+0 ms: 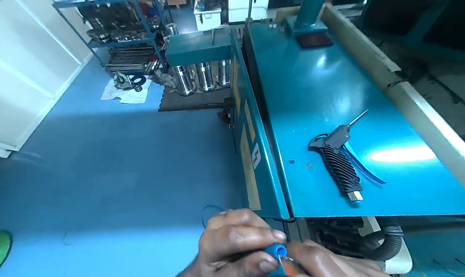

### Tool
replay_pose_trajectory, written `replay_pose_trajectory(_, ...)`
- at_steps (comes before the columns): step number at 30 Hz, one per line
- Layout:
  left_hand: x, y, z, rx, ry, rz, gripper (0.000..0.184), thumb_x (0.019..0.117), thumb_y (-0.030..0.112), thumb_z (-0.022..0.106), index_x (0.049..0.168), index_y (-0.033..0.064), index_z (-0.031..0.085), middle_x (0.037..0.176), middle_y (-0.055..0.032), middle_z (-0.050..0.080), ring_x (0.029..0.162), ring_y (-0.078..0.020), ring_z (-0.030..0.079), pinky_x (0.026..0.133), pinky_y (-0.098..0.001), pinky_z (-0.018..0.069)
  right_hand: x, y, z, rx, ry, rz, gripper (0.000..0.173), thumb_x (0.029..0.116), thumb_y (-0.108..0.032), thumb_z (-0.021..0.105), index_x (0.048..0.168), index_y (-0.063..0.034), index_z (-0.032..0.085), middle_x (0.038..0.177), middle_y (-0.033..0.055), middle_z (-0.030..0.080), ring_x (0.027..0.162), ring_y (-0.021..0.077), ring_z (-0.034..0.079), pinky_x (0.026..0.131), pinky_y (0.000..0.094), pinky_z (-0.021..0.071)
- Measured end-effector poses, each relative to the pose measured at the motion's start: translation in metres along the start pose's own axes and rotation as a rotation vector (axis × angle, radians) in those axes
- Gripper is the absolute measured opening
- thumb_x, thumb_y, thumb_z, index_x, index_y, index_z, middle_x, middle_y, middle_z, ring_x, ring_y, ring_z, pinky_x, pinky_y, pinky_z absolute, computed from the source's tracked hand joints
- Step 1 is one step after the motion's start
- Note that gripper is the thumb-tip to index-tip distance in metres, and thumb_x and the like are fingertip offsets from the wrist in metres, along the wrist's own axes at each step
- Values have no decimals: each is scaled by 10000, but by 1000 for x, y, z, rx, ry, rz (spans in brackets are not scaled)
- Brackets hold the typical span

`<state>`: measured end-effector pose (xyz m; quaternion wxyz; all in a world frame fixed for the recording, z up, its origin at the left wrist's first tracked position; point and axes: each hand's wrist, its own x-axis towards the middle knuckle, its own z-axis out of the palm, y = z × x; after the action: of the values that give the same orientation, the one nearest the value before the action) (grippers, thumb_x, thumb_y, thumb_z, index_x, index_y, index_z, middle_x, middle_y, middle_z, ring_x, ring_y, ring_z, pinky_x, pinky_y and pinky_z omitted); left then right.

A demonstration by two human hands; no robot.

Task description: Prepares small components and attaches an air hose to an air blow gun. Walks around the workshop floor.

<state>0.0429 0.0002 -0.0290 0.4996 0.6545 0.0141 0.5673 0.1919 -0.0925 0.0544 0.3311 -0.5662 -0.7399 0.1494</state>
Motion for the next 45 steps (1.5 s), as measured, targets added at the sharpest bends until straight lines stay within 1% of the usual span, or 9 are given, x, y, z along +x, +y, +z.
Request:
replay_pose_trajectory(4,0,1,-2,41,-7,23,224,1059,213,578,1188,50,661,986,-24,642,856,-30,621,775,-149,523,1,-1,1,10,6,-4,432,1120,-249,386,917,19,657,691,148,626,578,223,597,493,324,430)
replay_pose_trajectory(9,-1,2,-3,103,-22,43,215,1048,204,599,1190,52,656,1003,-29,641,882,-38,627,797,-153,525,1,-3,1,9,1,5,423,1118,-247,398,908,15,655,689,146,624,581,220,598,493,319,430)
replay_pose_trajectory(12,-3,3,-3,154,-30,50,205,1045,207,605,1171,53,656,1008,-29,645,902,-44,628,816,-166,522,1,-4,1,4,1,4,416,1117,-242,402,915,18,657,693,147,629,583,224,602,494,323,436)
replay_pose_trajectory(15,-3,3,-4,181,-24,62,203,1042,212,612,1174,64,654,1007,-24,640,885,-40,627,803,-164,525,2,-4,1,1,4,3,420,1118,-250,401,919,15,659,694,145,628,580,221,600,491,320,432)
replay_pose_trajectory(22,-2,3,-5,118,6,57,214,1053,221,591,1184,66,659,991,-11,639,836,-27,615,755,-150,523,0,-5,1,-16,-2,10,435,1119,-248,387,896,15,651,686,149,626,571,227,601,481,326,432)
replay_pose_trajectory(26,-3,4,-6,160,-24,62,217,1057,229,584,1187,71,655,1000,-18,643,855,-39,626,775,-161,528,-3,-5,0,-29,3,13,431,1119,-256,389,909,13,653,688,146,625,572,233,601,481,332,436)
replay_pose_trajectory(36,-4,5,-4,172,-33,74,211,1049,229,601,1175,69,654,991,-17,642,854,-46,628,774,-167,529,-6,-5,0,-56,16,5,421,1116,-252,401,915,14,659,687,143,617,564,236,591,478,337,430)
replay_pose_trajectory(40,-4,5,-3,198,-44,86,204,1047,214,603,1172,60,653,998,-25,646,873,-51,635,792,-173,534,-6,-5,0,-56,31,-3,403,1113,-243,420,914,14,658,684,140,613,564,231,585,480,331,427)
replay_pose_trajectory(45,-6,7,-1,247,-47,89,194,1043,218,612,1152,63,653,1007,-20,649,917,-53,636,831,-173,525,-7,-5,-1,-68,27,-11,441,1121,-269,393,911,18,654,676,144,601,555,239,571,466,339,400)
